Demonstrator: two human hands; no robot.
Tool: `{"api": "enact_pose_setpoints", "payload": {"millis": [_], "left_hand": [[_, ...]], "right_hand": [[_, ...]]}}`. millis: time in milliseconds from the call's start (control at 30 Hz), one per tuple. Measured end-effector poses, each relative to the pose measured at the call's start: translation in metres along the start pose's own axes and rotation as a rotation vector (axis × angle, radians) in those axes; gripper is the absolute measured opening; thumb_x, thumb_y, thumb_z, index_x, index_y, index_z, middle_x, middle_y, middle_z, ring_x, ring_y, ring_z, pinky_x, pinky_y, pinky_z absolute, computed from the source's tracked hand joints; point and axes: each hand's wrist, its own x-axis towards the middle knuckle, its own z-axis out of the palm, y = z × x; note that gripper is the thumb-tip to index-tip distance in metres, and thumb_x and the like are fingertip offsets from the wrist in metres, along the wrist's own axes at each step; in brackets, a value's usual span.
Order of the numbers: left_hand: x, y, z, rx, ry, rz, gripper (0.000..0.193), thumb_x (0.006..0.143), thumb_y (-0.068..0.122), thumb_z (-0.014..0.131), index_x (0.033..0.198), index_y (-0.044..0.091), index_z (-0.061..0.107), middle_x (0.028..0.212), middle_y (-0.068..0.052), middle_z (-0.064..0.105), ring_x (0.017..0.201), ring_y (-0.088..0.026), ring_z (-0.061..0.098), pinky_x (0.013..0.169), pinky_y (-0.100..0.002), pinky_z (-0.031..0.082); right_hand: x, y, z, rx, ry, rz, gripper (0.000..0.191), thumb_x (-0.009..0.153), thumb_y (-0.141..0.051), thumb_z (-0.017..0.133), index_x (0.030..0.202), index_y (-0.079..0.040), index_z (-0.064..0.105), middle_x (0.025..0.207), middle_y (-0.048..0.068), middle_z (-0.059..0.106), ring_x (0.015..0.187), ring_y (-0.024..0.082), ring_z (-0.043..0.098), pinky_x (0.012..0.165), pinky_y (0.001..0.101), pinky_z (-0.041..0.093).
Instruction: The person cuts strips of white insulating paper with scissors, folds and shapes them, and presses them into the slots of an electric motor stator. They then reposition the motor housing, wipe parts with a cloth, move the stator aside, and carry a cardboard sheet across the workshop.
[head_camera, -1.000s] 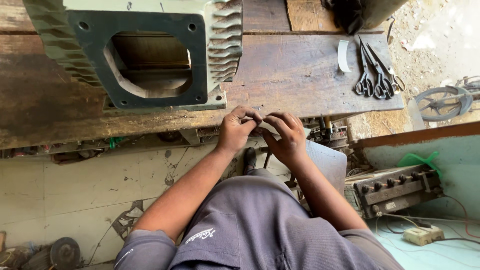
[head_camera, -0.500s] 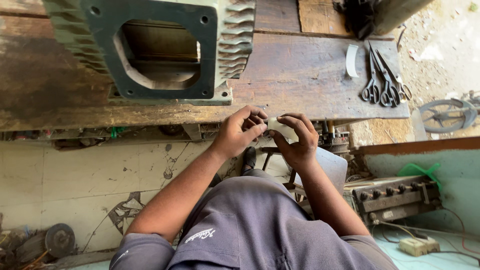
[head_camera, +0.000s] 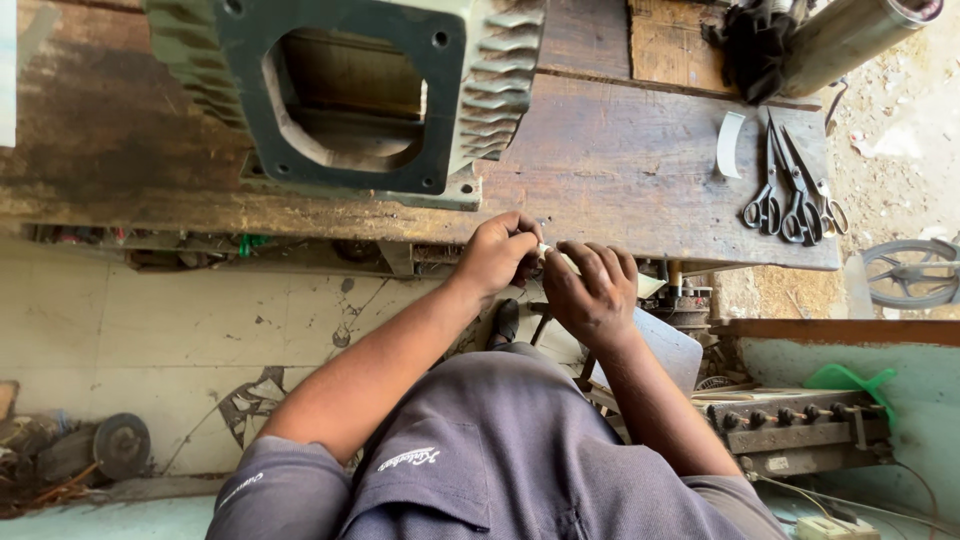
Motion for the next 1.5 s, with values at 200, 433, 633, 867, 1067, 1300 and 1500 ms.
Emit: {"api": "enact_pose_setpoints", "payload": {"millis": [200,433,633,867,1067,1300,1500], "left_hand": [[-0.026,0.034,0.002,0.755,-0.204,0.54,0.01,0.095,0.008,0.065,0.105,0.006,0.065,0.101,-0.006,0.069,0.091,-0.015,0.069,0.081,-0.028,0.061],[-0.036,0.058,0.011,0.806,-0.326,0.627,0.011,0.094,0.008,0.066,0.103,0.002,0.065,0.105,-0.011,0.068,0.096,-0.024,0.07,0.085,-0.035,0.061],[-0.044,0.046,0.015,0.819,-0.203,0.673,0.009,0.095,0.008,0.065,0.1,0.001,0.064,0.097,-0.011,0.067,0.091,-0.023,0.068,0.081,-0.037,0.057],[-0.048,0.045,0.012,0.716,-0.239,0.495,0.014,0.097,0.012,0.07,0.108,0.005,0.064,0.103,-0.006,0.067,0.093,-0.015,0.07,0.082,-0.031,0.06],[-0.043,0.056,0.012,0.634,-0.298,0.542,0.022,0.095,0.006,0.069,0.116,0.009,0.067,0.113,-0.005,0.065,0.098,-0.014,0.07,0.088,-0.029,0.062],[-0.02,0.051,0.015,0.632,-0.159,0.561,0.02,0.095,0.005,0.07,0.115,0.009,0.069,0.111,-0.004,0.068,0.098,-0.013,0.071,0.087,-0.028,0.063],[0.021,0.046,0.032,0.631,-0.041,0.566,0.019,0.095,0.005,0.069,0.114,0.006,0.067,0.11,-0.003,0.066,0.098,-0.011,0.068,0.085,-0.026,0.059]], "right_hand": [[-0.008,0.011,-0.006,0.457,0.019,0.431,0.038,0.078,-0.007,0.087,0.111,-0.005,0.069,0.113,0.011,0.069,0.101,0.027,0.069,0.086,0.0367,0.055],[-0.013,0.013,-0.01,0.751,-0.019,0.553,0.039,0.077,-0.005,0.086,0.111,-0.001,0.068,0.108,0.012,0.071,0.101,0.024,0.07,0.088,0.0338,0.055],[-0.01,0.003,-0.013,0.659,0.011,0.488,0.037,0.078,-0.007,0.088,0.109,-0.002,0.068,0.105,0.012,0.071,0.094,0.024,0.072,0.082,0.0337,0.057],[-0.009,0.001,-0.021,0.61,-0.02,0.444,0.034,0.079,-0.006,0.087,0.108,-0.003,0.069,0.105,0.012,0.071,0.095,0.027,0.073,0.081,0.0351,0.058],[-0.004,0.009,-0.019,0.599,-0.027,0.391,0.031,0.077,-0.004,0.086,0.105,-0.004,0.071,0.106,0.013,0.07,0.096,0.027,0.072,0.08,0.036,0.058],[0.009,0.043,0.01,0.7,-0.005,0.293,0.03,0.08,-0.003,0.087,0.104,-0.004,0.07,0.106,0.013,0.07,0.093,0.025,0.073,0.076,0.0348,0.058],[0.027,0.1,0.031,0.835,-0.032,0.206,0.029,0.079,0.002,0.082,0.105,-0.002,0.07,0.106,0.014,0.068,0.095,0.027,0.072,0.079,0.0357,0.059]]}}
